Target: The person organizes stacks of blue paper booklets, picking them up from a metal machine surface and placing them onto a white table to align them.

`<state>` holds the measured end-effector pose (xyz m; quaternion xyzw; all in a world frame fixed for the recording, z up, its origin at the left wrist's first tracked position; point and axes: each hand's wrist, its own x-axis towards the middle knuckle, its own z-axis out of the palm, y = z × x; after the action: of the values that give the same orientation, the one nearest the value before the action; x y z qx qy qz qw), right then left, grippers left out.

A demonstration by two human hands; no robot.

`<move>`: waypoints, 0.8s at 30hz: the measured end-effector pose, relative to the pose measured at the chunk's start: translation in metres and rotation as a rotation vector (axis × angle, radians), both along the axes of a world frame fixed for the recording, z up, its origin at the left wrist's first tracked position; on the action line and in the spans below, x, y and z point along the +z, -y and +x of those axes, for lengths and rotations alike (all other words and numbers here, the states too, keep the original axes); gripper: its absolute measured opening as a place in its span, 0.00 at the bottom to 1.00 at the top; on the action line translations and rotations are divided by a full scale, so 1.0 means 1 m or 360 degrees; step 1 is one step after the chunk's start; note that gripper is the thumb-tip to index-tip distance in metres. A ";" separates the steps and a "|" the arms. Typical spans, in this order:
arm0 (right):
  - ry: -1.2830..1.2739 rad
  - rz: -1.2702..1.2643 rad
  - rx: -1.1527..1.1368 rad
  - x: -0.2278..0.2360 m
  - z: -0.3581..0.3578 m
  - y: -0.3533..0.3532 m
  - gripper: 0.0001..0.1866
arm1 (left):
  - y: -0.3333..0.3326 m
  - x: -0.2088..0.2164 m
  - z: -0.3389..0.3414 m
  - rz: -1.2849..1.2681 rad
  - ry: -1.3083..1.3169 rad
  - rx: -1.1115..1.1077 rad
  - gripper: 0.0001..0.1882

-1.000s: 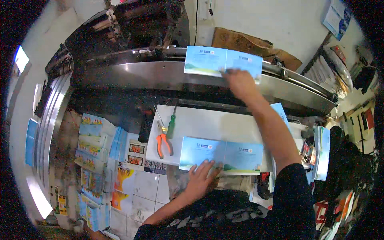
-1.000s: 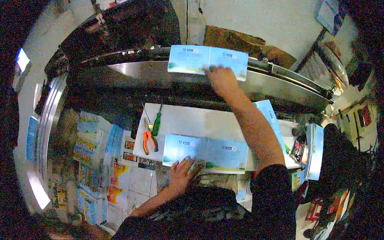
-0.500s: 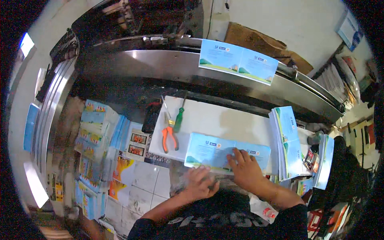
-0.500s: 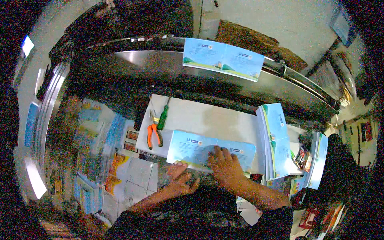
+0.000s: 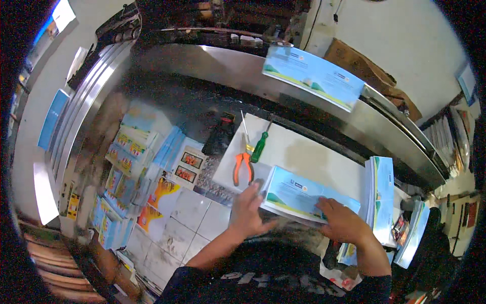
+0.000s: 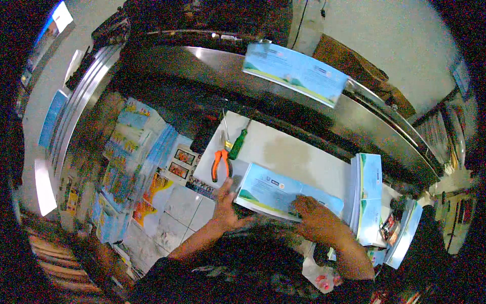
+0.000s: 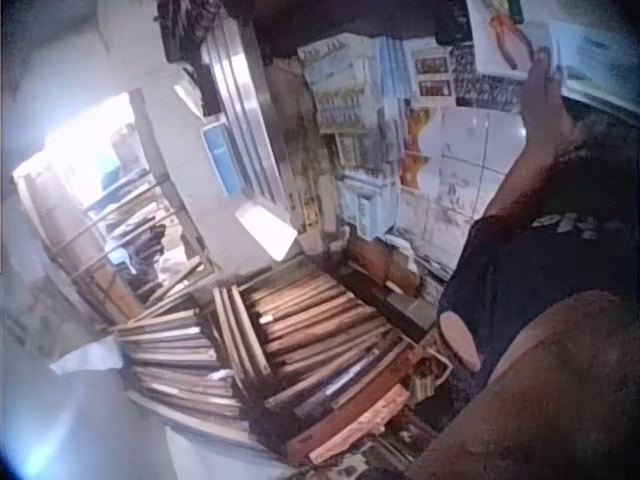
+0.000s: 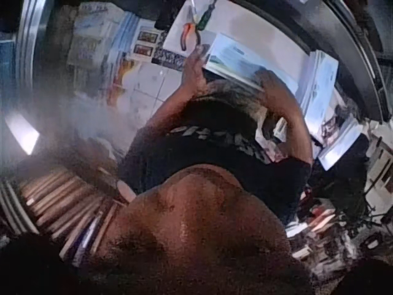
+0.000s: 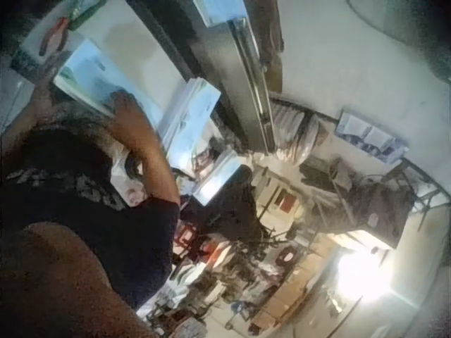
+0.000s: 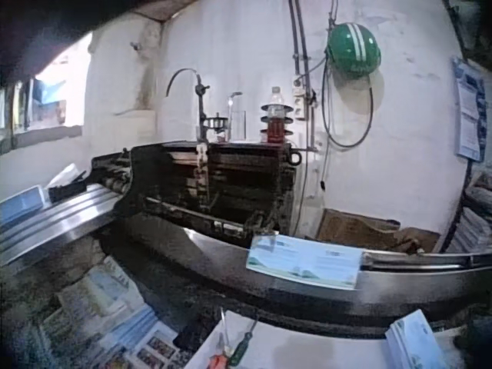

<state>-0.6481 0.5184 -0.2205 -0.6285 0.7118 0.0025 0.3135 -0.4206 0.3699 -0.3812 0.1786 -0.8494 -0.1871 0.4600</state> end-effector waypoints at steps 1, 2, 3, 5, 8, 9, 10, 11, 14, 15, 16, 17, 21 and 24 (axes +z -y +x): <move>0.0092 0.0091 -0.0096 0.005 -0.001 0.003 0.33 | -0.001 0.001 0.001 0.0189 0.0311 0.0022 0.48; 0.0090 0.0094 -0.0083 0.010 -0.001 0.005 0.33 | -0.001 0.004 0.003 0.0386 0.0621 0.0048 0.48; 0.0064 0.0128 -0.0140 0.015 -0.002 0.008 0.29 | 0.001 0.004 0.001 0.0391 0.0618 0.0060 0.48; 0.0036 0.0169 -0.0193 0.027 -0.006 0.012 0.24 | 0.006 0.004 -0.005 0.0428 0.0251 -0.0064 0.48; -0.0324 -0.0358 -0.0311 0.037 -0.020 0.020 0.10 | 0.007 0.013 -0.004 0.0467 0.0476 -0.0097 0.49; -0.0372 -0.0388 -0.0307 0.038 -0.029 0.024 0.10 | 0.008 0.016 -0.004 0.0470 0.0474 -0.0096 0.49; -0.0420 -0.0418 -0.0301 0.040 -0.038 0.028 0.10 | 0.008 0.019 -0.005 0.0559 0.0507 -0.0133 0.50; -0.0386 -0.0326 -0.0283 0.046 -0.047 0.036 0.12 | 0.008 0.020 -0.005 0.0647 0.0539 -0.0163 0.50; -0.0622 -0.0456 -0.0352 0.059 -0.100 0.034 0.18 | 0.007 -0.001 -0.006 0.0565 0.0498 -0.0168 0.50; -0.1002 -0.0674 -0.0504 0.067 -0.111 0.036 0.15 | 0.009 -0.008 -0.007 0.0561 0.0499 -0.0158 0.50; -0.0919 -0.0648 -0.0771 0.091 -0.122 0.057 0.16 | 0.010 -0.014 -0.004 0.0501 0.0469 -0.0170 0.50; -0.1000 -0.1079 -0.0756 0.097 -0.145 0.060 0.19 | 0.011 -0.017 -0.004 0.0442 0.0425 -0.0205 0.50; -0.1449 -0.2024 -0.0423 0.098 -0.173 0.126 0.24 | 0.011 -0.018 -0.004 0.0250 0.0292 -0.0191 0.50; -0.1560 -0.1639 -0.0369 0.052 -0.193 0.149 0.24 | 0.012 -0.011 -0.011 0.0228 0.0341 -0.0215 0.49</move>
<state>-0.8411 0.3696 -0.1686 -0.5437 0.7436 -0.0849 -0.3798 -0.4313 0.3583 -0.3918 0.1723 -0.8883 -0.2577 0.3390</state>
